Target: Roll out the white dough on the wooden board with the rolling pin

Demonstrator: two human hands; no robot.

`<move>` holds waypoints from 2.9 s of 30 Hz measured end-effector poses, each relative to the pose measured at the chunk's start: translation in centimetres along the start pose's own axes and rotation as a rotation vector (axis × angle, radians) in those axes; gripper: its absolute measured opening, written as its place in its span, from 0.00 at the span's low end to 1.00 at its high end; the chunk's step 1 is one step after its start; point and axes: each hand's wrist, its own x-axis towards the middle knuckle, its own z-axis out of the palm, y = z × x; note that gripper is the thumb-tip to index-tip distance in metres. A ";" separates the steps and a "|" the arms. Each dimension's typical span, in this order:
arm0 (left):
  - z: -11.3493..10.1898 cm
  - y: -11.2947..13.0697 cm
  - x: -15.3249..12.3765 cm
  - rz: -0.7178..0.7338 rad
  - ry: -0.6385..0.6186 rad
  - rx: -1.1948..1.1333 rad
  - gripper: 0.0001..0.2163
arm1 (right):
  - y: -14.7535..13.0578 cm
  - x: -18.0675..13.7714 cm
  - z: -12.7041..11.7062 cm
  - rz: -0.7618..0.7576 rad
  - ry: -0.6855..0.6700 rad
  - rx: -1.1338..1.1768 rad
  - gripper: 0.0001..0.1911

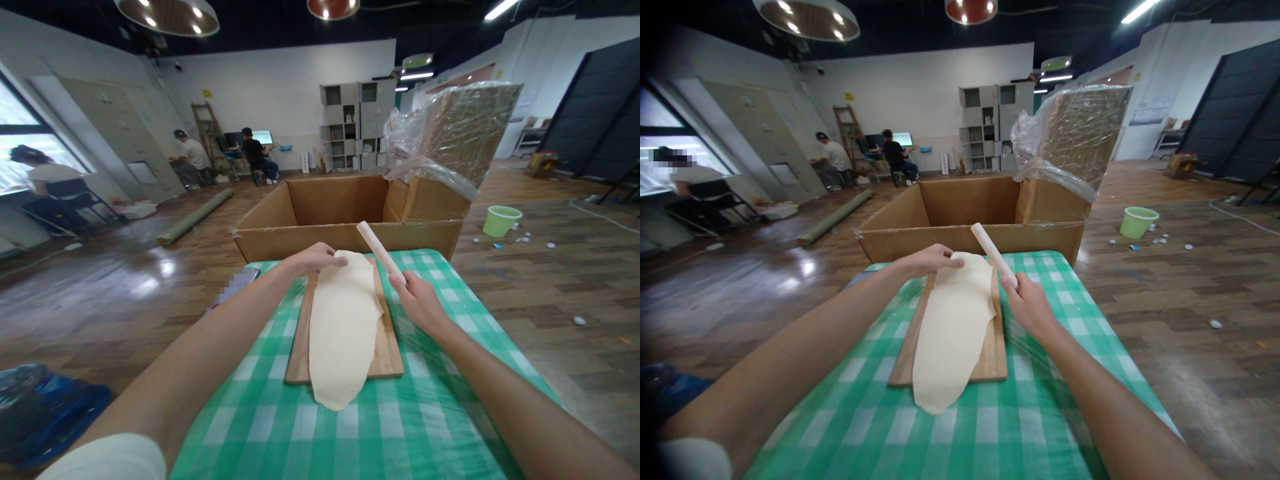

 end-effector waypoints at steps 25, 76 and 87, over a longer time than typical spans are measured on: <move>-2.5 0.4 1.1 0.187 0.076 -0.166 0.20 | -0.1 0.0 -0.3 0.009 0.008 0.016 0.24; 7.1 1.2 -9.3 0.262 0.187 0.624 0.29 | -0.3 -0.3 -0.3 -0.018 -0.009 -0.021 0.27; 8.2 -0.1 -8.2 0.196 0.132 0.608 0.34 | -1.0 -0.4 0.1 0.051 -0.028 0.043 0.25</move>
